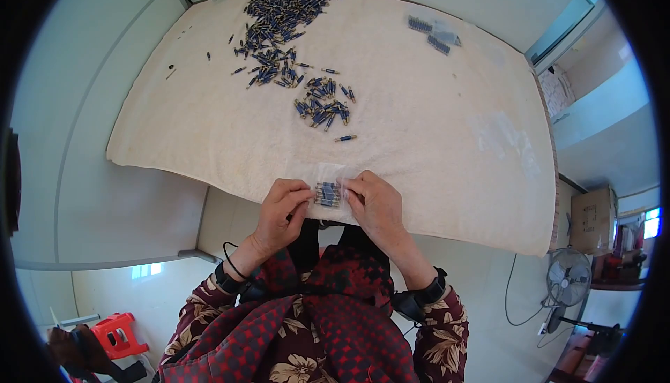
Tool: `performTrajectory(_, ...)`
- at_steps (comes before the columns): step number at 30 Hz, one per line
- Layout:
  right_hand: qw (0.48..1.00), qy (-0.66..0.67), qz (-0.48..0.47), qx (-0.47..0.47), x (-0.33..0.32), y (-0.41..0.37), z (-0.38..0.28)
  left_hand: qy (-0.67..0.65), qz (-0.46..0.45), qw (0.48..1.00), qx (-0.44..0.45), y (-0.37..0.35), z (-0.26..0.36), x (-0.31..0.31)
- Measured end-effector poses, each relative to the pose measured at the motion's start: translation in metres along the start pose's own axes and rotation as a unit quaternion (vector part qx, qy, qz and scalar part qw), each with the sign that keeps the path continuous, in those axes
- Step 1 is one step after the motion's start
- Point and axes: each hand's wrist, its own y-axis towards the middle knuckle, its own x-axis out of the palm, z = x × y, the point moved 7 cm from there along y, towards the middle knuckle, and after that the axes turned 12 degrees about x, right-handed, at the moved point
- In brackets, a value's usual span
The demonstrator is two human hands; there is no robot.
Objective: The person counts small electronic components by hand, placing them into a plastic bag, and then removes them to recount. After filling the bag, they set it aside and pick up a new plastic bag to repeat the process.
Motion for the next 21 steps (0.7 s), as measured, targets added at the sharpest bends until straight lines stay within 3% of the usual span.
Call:
performTrajectory(8, 1.000, -0.004, -0.007, -0.007, 0.000, 0.002, 0.002, 0.087, -0.068, 0.994, -0.020, 0.012, 0.006, 0.010)
performTrajectory(15, 1.000, -0.018, 0.000, -0.022, 0.000, -0.001, -0.001, 0.101, -0.072, 0.992, -0.013, 0.015, 0.010, 0.010)
performTrajectory(19, 1.000, -0.001, -0.011, -0.013, -0.002, -0.002, 0.003, 0.093, -0.065, 0.993, -0.011, 0.013, 0.011, 0.009)
performTrajectory(21, 0.996, 0.083, -0.024, 0.015, -0.006, 0.003, 0.010, 0.091, -0.058, 0.994, -0.008, 0.014, 0.010, 0.008)
